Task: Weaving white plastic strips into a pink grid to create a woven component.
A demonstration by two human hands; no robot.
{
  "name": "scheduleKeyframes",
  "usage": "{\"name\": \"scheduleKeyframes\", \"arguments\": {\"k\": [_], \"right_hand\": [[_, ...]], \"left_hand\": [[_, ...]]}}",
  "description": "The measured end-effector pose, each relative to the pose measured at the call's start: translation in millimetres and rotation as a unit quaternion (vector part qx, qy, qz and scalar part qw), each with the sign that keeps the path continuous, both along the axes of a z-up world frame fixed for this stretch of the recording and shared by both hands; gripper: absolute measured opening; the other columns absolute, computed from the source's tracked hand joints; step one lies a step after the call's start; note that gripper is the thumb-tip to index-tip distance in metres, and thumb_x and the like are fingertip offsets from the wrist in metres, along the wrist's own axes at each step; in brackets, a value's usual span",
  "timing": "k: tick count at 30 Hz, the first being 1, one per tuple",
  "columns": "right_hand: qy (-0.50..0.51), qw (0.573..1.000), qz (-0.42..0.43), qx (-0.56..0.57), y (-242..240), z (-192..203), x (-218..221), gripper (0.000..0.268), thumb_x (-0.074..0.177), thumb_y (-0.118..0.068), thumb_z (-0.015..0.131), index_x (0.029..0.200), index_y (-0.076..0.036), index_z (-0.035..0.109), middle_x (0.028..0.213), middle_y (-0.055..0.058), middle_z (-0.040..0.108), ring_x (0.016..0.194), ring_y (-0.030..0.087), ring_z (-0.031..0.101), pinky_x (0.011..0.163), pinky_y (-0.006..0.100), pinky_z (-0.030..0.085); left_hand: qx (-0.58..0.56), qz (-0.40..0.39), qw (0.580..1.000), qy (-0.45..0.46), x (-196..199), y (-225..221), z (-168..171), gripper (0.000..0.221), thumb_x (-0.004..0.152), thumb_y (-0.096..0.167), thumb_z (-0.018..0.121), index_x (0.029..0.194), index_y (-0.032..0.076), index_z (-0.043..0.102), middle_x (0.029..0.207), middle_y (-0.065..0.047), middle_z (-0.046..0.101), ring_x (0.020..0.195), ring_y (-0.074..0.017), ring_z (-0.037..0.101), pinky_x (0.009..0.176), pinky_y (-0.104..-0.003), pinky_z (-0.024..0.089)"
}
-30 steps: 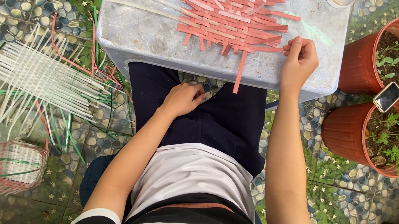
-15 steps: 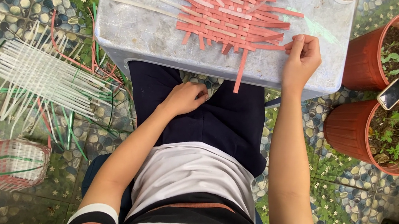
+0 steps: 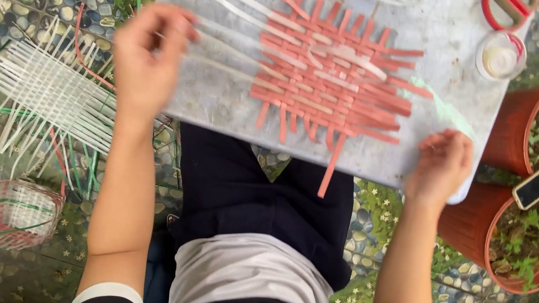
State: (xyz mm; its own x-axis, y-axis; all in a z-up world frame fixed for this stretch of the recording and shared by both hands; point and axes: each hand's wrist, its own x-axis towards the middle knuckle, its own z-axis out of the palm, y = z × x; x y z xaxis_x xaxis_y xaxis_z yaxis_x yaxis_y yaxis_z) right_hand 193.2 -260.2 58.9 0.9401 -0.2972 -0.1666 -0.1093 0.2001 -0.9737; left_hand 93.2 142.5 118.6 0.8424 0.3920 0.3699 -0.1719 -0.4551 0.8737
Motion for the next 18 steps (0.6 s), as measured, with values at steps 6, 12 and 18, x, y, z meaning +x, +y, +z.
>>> {"name": "scheduleKeyframes", "arguments": {"k": [6, 12, 18], "right_hand": [[-0.170, 0.971, 0.142, -0.094, 37, 67, 38, 0.021, 0.106, -0.030, 0.058, 0.096, -0.013, 0.052, 0.076, 0.001, 0.050, 0.070, 0.014, 0.051, 0.068, 0.026, 0.043], [-0.235, 0.733, 0.577, -0.273, 188, 158, 87, 0.008, 0.107, 0.009, 0.056, 0.115, 0.010, 0.055, 0.105, 0.020, 0.061, 0.095, 0.026, 0.069, 0.085, 0.032, 0.058], [-0.102, 0.591, 0.663, -0.448, 292, 82, 122, 0.004, 0.096, -0.014, 0.061, 0.093, -0.011, 0.062, 0.078, 0.004, 0.069, 0.062, 0.017, 0.063, 0.057, 0.035, 0.049]], "left_hand": [[0.141, 0.112, 0.983, -0.035, 44, 43, -18, 0.018, 0.109, 0.018, 0.051, 0.107, 0.001, 0.056, 0.098, -0.011, 0.052, 0.079, -0.0202, 0.054, 0.053, -0.029, 0.038], [0.186, 0.107, 0.977, 0.009, 79, 52, -34, 0.006, 0.098, 0.006, 0.067, 0.099, 0.001, 0.063, 0.090, -0.009, 0.060, 0.074, -0.0194, 0.055, 0.064, -0.033, 0.046], [0.214, 0.121, 0.967, 0.071, 84, 57, -43, 0.008, 0.093, 0.005, 0.073, 0.093, 0.006, 0.065, 0.085, -0.005, 0.060, 0.069, -0.0191, 0.056, 0.063, -0.034, 0.047]]}}
